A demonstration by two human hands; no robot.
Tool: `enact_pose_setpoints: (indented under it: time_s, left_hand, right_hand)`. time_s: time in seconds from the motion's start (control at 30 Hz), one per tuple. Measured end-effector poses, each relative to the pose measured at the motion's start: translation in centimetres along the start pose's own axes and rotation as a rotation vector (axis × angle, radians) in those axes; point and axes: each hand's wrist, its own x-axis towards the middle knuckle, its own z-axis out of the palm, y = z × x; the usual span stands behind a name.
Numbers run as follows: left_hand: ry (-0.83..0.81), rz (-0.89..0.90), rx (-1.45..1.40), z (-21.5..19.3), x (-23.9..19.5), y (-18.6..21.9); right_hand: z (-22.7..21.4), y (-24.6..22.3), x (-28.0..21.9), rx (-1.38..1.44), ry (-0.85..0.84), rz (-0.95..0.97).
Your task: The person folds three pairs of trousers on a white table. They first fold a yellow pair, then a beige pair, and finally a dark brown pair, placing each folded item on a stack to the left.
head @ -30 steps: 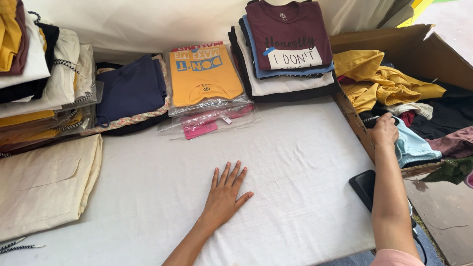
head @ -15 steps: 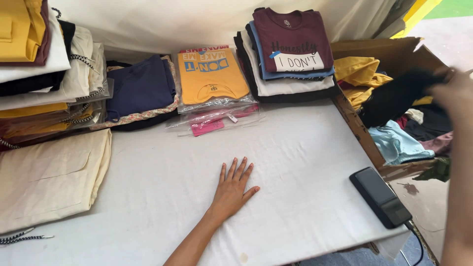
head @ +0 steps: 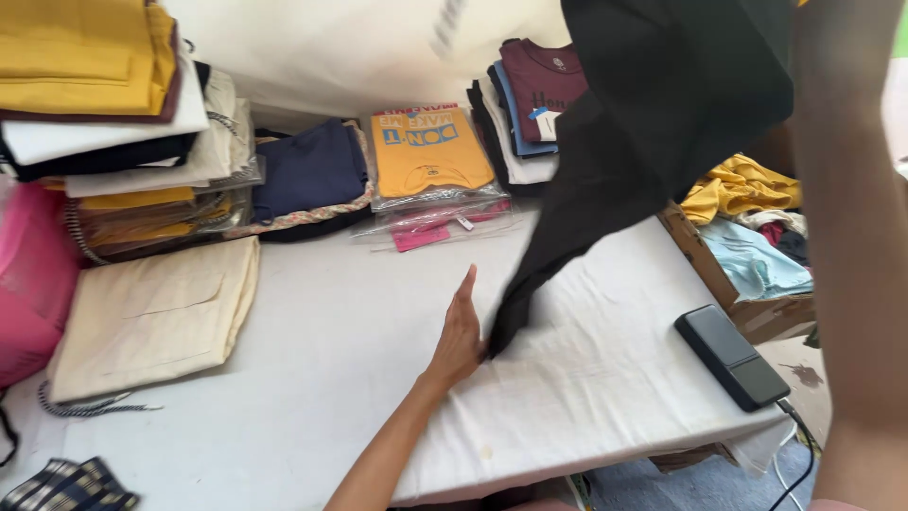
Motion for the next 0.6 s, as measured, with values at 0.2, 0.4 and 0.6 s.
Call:
enact_pose_setpoints:
  time_s: [0.2,0.4,0.6]
  left_hand:
    - [0.461,-0.297,-0.186,-6.7,1.3,-4.3]
    - [0.907,-0.352,0.123,-13.9,0.0,-8.0]
    - [0.833,-0.19,0.012,-12.1,1.4,-2.3]
  right_hand:
    - [17.8,5.3,-3.0,0.07,-0.142,-0.081]
    - [23.7,6.5,-7.9,-0.434,-0.636,-0.042]
    - [28.6,0.6,-10.8,0.055,-0.246,-0.382]
